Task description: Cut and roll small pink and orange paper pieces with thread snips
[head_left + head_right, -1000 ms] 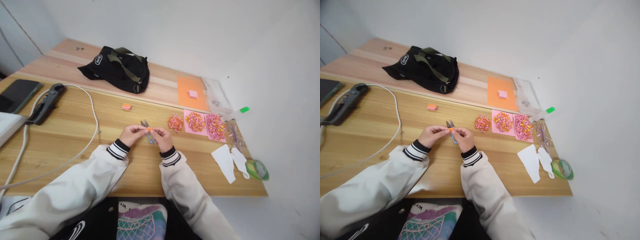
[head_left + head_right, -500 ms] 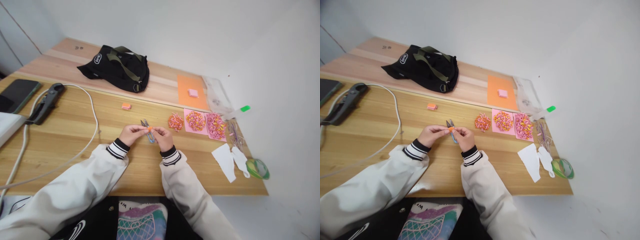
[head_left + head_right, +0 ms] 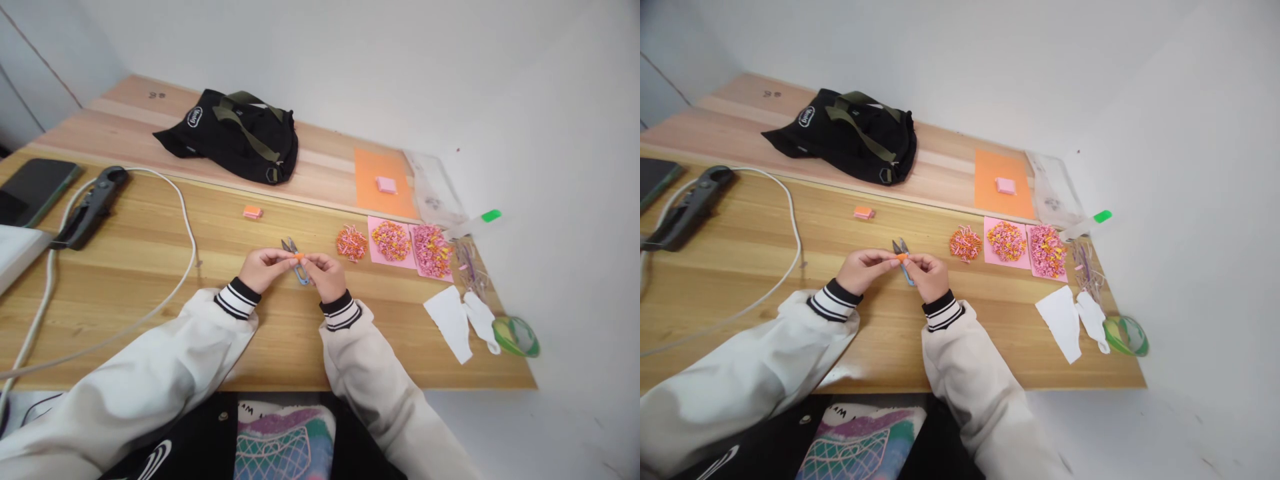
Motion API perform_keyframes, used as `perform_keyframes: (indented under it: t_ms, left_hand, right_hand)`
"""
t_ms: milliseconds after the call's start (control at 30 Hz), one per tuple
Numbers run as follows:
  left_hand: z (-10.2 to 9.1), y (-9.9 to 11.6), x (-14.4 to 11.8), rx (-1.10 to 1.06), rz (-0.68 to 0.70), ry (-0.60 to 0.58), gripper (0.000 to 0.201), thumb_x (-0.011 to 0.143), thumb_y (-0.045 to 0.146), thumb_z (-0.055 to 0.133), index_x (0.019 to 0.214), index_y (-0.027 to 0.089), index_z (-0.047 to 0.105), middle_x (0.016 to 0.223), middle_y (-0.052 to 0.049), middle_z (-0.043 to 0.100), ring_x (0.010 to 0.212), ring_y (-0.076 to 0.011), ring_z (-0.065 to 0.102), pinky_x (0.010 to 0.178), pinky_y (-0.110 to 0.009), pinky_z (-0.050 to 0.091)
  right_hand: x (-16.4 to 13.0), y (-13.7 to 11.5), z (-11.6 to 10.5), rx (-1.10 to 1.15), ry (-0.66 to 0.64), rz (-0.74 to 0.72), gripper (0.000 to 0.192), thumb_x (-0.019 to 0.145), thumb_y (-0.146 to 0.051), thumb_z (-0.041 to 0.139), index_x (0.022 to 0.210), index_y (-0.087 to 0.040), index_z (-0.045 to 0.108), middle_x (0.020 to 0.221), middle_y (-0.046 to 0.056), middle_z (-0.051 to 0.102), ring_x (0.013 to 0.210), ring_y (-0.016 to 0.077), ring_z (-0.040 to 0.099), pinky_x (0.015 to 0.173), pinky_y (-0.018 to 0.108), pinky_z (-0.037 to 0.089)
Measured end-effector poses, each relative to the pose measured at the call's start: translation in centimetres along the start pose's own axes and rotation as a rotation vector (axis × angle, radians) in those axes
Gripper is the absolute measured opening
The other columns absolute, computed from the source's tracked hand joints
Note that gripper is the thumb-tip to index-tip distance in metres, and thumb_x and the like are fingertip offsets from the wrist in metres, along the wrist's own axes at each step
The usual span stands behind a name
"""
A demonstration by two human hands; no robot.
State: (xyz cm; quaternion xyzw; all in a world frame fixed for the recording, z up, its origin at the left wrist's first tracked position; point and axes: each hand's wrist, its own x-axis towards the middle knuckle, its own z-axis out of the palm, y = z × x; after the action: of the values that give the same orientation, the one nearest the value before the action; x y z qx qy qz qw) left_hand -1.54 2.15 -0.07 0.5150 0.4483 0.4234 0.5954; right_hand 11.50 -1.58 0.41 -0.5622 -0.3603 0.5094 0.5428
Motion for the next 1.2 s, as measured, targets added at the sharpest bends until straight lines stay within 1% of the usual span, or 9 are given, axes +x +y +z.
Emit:
perform_keyframes:
  t_ms: [433,700,1000,1200]
  left_hand:
    - [0.14,-0.39,-0.17,0.024,0.029,0.043,0.034,0.048,0.043,0.075,0.063,0.013,0.068,0.069,-0.007,0.071,0.066,-0.0171,0.063,0.068,-0.029,0.051]
    - [0.09,-0.39,-0.06,0.052,0.067,0.011,0.035,0.047,0.043,0.075,0.063,0.012,0.068,0.067,-0.007,0.070,0.063,-0.0164,0.063,0.065,-0.028,0.051]
    - [0.00,-0.69,-0.05,0.089,0.109,0.020,0.026,0.053,0.037,0.074,0.061,0.013,0.068,0.064,-0.005,0.069,0.058,-0.0136,0.061,0.059,-0.024,0.050]
    - [-0.03,-0.37,-0.09,0.082,0.147,0.019,0.025,0.053,0.035,0.074,0.064,0.013,0.070,0.069,-0.006,0.071,0.064,-0.0159,0.063,0.063,-0.026,0.051]
  right_hand:
    - [-0.04,0.14,0.14,0.004,-0.008,-0.020,0.022,0.056,-0.035,0.066,0.064,-0.015,0.060,0.040,-0.007,0.047,0.034,0.0037,0.036,0.035,0.019,0.028]
    - [0.04,0.10,0.10,0.036,0.026,-0.018,0.023,0.055,-0.034,0.066,0.064,-0.014,0.060,0.040,-0.007,0.046,0.035,0.0033,0.035,0.035,0.019,0.027]
    - [-0.05,0.34,0.03,0.026,0.015,-0.046,0.021,0.057,-0.033,0.066,0.065,-0.014,0.062,0.042,-0.006,0.048,0.036,0.0032,0.036,0.035,0.019,0.027]
    - [-0.01,0.07,0.03,0.042,0.037,-0.032,0.020,0.056,-0.031,0.066,0.064,-0.013,0.061,0.041,-0.007,0.047,0.035,0.0031,0.035,0.035,0.019,0.028]
